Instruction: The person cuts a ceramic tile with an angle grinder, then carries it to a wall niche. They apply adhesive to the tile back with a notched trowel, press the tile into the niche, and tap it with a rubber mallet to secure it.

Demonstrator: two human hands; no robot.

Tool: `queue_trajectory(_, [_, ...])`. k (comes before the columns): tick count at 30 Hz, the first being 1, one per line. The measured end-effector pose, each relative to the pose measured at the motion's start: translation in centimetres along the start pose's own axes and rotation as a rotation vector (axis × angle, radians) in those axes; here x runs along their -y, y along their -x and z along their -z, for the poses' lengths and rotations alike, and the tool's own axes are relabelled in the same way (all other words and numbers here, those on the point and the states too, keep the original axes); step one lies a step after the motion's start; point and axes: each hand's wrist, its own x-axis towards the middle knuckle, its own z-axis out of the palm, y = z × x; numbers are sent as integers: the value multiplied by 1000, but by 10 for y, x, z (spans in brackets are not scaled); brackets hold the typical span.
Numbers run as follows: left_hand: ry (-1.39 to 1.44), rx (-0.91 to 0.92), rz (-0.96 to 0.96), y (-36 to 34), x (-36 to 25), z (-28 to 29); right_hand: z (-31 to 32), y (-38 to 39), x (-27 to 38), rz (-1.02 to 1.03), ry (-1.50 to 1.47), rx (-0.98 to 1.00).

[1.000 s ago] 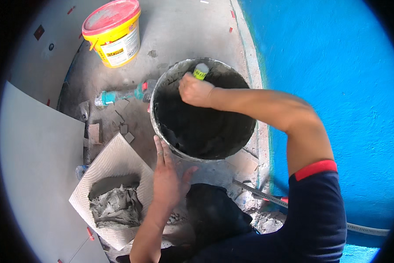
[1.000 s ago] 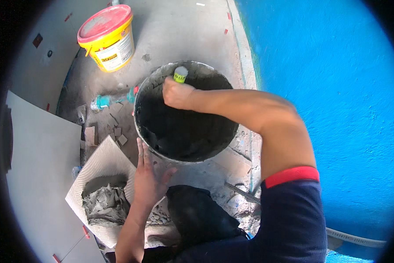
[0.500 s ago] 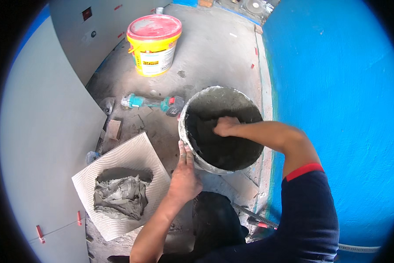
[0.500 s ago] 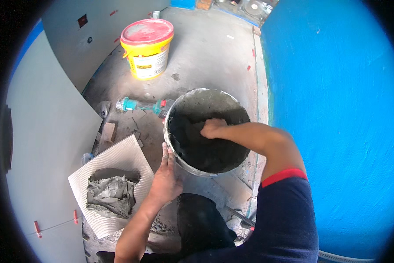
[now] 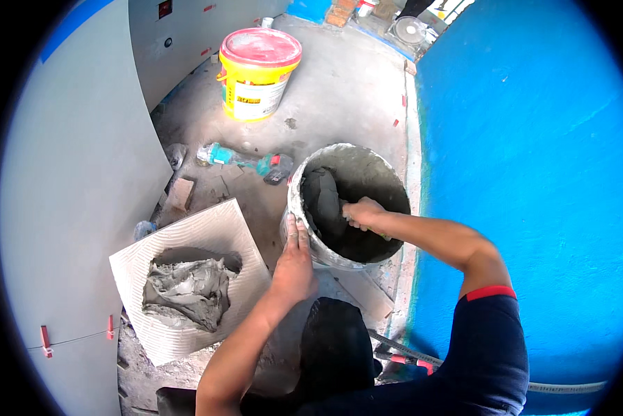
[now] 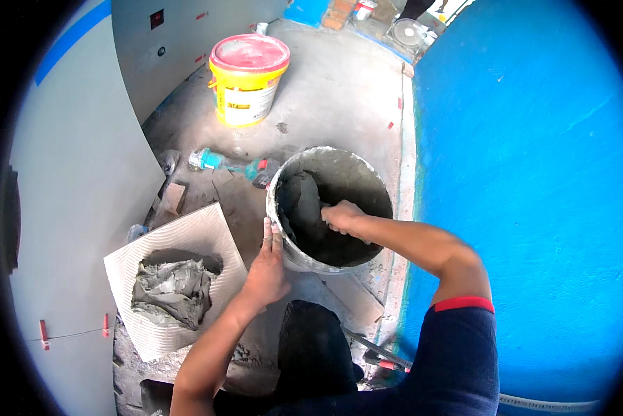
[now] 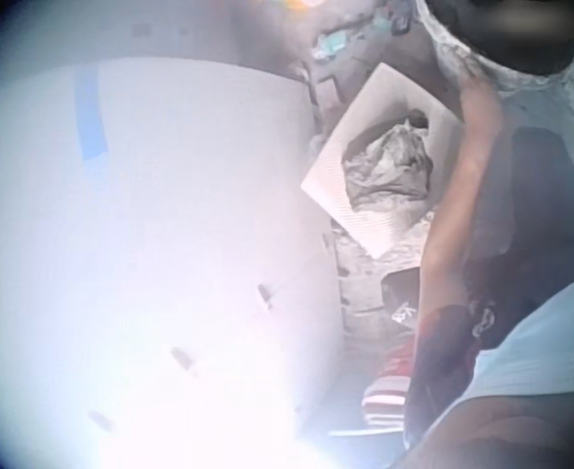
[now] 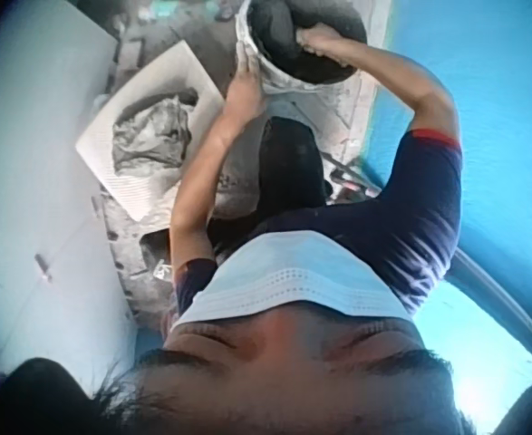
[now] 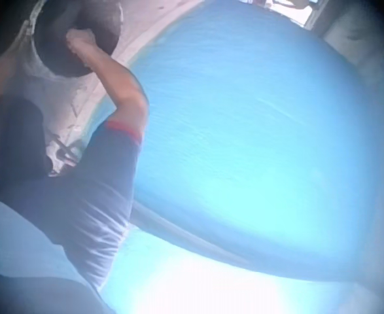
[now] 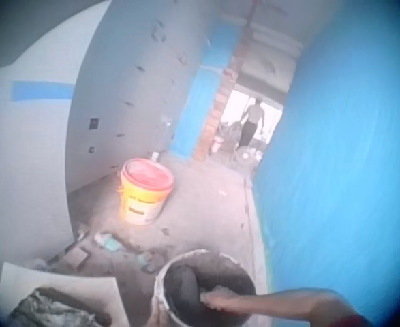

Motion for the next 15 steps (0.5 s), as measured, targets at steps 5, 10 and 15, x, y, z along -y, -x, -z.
queue_trajectory(5, [52, 42, 33, -1, -1, 9, 29, 51, 11, 86, 106, -134])
queue_trajectory(10, [158, -263, -66, 1, 33, -38, 96, 117, 17, 291, 141, -262])
queue_trajectory(15, [478, -113, 113, 33, -5, -60, 95, 212, 37, 511, 80, -291])
